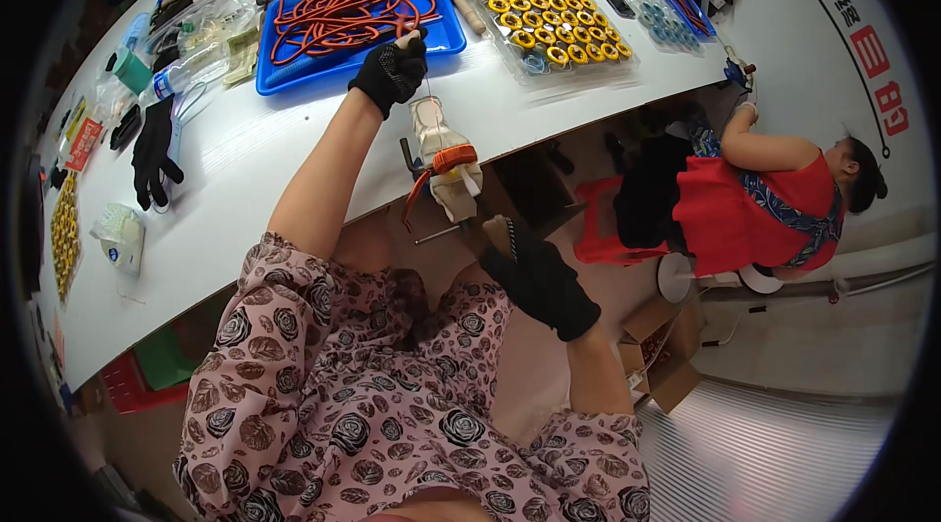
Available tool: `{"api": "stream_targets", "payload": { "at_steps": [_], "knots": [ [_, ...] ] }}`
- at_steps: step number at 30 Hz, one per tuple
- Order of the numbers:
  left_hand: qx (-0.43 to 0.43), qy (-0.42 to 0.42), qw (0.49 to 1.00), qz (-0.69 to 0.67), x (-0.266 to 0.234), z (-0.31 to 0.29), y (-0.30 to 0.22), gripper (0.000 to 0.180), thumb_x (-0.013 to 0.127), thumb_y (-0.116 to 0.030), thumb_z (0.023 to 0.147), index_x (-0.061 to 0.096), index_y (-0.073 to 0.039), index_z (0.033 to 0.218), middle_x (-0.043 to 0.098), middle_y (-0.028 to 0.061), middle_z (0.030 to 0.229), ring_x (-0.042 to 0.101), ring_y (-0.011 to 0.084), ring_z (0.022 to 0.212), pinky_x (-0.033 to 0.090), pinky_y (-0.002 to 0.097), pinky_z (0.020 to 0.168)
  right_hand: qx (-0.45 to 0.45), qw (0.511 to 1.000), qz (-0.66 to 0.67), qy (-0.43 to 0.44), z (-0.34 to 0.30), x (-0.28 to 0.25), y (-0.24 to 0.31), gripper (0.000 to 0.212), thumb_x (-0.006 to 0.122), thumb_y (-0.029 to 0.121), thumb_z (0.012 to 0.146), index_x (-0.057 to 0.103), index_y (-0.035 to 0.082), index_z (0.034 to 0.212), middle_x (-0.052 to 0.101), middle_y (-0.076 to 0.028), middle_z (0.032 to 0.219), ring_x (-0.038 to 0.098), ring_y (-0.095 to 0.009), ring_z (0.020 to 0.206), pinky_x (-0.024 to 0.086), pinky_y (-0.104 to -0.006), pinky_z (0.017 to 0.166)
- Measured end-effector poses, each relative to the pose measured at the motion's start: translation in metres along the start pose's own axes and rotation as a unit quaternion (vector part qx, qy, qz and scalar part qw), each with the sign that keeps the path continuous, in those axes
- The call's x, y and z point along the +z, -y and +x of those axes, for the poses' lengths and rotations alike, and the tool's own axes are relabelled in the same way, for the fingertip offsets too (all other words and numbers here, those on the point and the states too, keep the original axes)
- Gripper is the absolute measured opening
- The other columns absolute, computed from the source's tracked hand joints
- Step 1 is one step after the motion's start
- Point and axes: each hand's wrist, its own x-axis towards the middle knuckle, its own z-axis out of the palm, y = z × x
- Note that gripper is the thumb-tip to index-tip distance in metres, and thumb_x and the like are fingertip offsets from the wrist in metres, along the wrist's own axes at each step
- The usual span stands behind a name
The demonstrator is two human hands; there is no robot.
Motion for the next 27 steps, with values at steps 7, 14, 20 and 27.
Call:
{"api": "stream_targets", "payload": {
  "at_steps": [7,14,20,27],
  "knots": [
    [0.103,-0.234,0.854,0.452,0.088,-0.064,0.044,0.032,0.059,-0.031,0.085,0.056,-0.003,0.101,0.06,0.0045,0.076,0.051,0.0089,0.055,0.04,0.0214,0.049,0.144,0.988,-0.043,0.034,-0.065,0.009,0.005,0.032,0.058,0.016,0.081,0.051,0.007,0.111,0.062,-0.019,0.088,0.062,-0.033,0.077,0.048,-0.0419,0.064],
    [0.201,0.083,0.338,0.915,0.167,-0.142,0.158,0.059,0.059,0.0,0.064,0.051,-0.012,0.122,0.056,0.005,0.113,0.059,0.0222,0.083,0.049,0.0346,0.065,0.386,0.888,0.237,0.076,-0.211,-0.022,0.026,0.021,0.063,0.011,0.079,0.052,0.007,0.097,0.059,-0.007,0.073,0.056,-0.023,0.054,0.047,-0.0295,0.054],
    [0.225,0.185,0.2,0.936,0.181,-0.139,0.142,0.049,0.059,-0.015,0.068,0.056,-0.014,0.117,0.061,0.0066,0.106,0.061,0.0185,0.08,0.047,0.0306,0.059,0.275,0.932,-0.189,-0.142,-0.155,-0.007,0.058,0.027,0.063,0.023,0.081,0.053,0.005,0.098,0.062,-0.013,0.071,0.064,-0.025,0.062,0.049,-0.0336,0.056],
    [0.406,-0.156,0.66,0.612,0.189,-0.094,0.064,0.022,0.058,-0.017,0.087,0.057,-0.005,0.105,0.063,0.0047,0.07,0.053,0.0063,0.05,0.041,0.0204,0.044,0.228,0.947,0.0,-0.224,-0.072,-0.005,0.031,0.025,0.062,0.021,0.081,0.053,0.006,0.1,0.064,-0.014,0.078,0.063,-0.025,0.063,0.049,-0.0338,0.054]
  ]
}}
